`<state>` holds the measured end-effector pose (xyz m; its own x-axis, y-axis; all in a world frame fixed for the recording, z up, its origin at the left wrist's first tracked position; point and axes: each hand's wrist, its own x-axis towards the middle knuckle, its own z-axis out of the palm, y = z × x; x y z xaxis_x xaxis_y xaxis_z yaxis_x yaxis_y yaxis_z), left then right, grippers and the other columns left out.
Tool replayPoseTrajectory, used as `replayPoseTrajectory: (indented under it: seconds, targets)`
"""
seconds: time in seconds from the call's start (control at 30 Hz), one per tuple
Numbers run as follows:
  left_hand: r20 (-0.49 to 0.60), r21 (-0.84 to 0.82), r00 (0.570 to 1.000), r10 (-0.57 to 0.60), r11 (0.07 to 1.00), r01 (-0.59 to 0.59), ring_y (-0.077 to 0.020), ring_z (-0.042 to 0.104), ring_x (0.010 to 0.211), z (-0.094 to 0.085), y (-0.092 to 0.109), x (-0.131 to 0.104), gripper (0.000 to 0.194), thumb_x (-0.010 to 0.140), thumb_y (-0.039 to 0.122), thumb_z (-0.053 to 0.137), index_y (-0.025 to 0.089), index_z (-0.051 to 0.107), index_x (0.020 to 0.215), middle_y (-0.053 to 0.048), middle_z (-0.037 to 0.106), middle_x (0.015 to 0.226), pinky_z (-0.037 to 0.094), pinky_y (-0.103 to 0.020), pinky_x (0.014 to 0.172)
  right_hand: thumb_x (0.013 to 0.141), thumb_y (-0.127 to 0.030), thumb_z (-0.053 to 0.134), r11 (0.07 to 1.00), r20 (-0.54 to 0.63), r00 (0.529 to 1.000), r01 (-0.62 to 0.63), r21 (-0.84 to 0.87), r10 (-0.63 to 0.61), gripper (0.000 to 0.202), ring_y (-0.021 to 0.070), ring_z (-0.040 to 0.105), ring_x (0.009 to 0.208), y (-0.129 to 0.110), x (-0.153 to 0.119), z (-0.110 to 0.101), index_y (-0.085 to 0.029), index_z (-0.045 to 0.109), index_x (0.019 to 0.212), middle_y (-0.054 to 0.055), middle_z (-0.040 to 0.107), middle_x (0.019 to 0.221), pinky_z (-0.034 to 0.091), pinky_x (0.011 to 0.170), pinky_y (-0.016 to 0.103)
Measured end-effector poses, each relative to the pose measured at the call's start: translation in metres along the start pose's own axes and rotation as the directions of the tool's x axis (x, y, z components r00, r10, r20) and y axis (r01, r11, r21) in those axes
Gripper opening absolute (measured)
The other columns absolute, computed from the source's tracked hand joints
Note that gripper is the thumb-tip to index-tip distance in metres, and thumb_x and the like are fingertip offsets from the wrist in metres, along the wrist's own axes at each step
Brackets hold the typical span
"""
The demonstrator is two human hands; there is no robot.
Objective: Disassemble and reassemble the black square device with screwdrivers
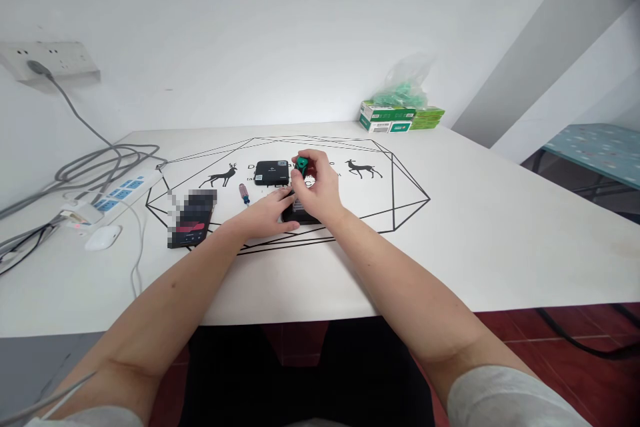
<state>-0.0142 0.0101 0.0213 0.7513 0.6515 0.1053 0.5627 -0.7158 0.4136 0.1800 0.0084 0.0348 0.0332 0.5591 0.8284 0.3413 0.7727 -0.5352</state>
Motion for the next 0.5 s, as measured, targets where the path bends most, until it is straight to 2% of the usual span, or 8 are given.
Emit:
replayPoseTrajectory:
  seconds: [0.23, 0.5]
  targets:
    - [-0.007, -0.017, 1.0, 0.002, 1.0, -0.002, -0.045, 0.04, 0.164, 0.0001, -0.0013, 0.0001, 0.079, 0.104, 0.058, 0.068, 0.021, 0.047, 0.17, -0.02, 0.039, 0.18, 0.039, -0.061, 0.132, 0.1, -0.033, 0.064, 1.0, 0.029, 1.0, -0.011, 0.004, 0.011, 0.033, 0.0228, 0.078, 0.1, 0.0004, -0.0021, 0.001, -0.028, 0.056, 0.131, 0.008, 0.08, 0.118, 0.068, 0.09, 0.045]
    - [-0.011, -0.006, 1.0, 0.029, 1.0, -0.029, -0.045, 0.041, 0.163, 0.0009, -0.0024, 0.0017, 0.072, 0.104, 0.058, 0.068, 0.024, 0.053, 0.167, -0.018, 0.045, 0.176, 0.04, -0.062, 0.132, 0.1, -0.034, 0.064, 1.0, 0.074, 0.997, -0.001, -0.016, 0.002, 0.03, 0.0234, 0.077, 0.098, -0.0029, -0.0036, 0.0009, -0.028, 0.058, 0.129, 0.009, 0.08, 0.12, 0.067, 0.089, 0.045]
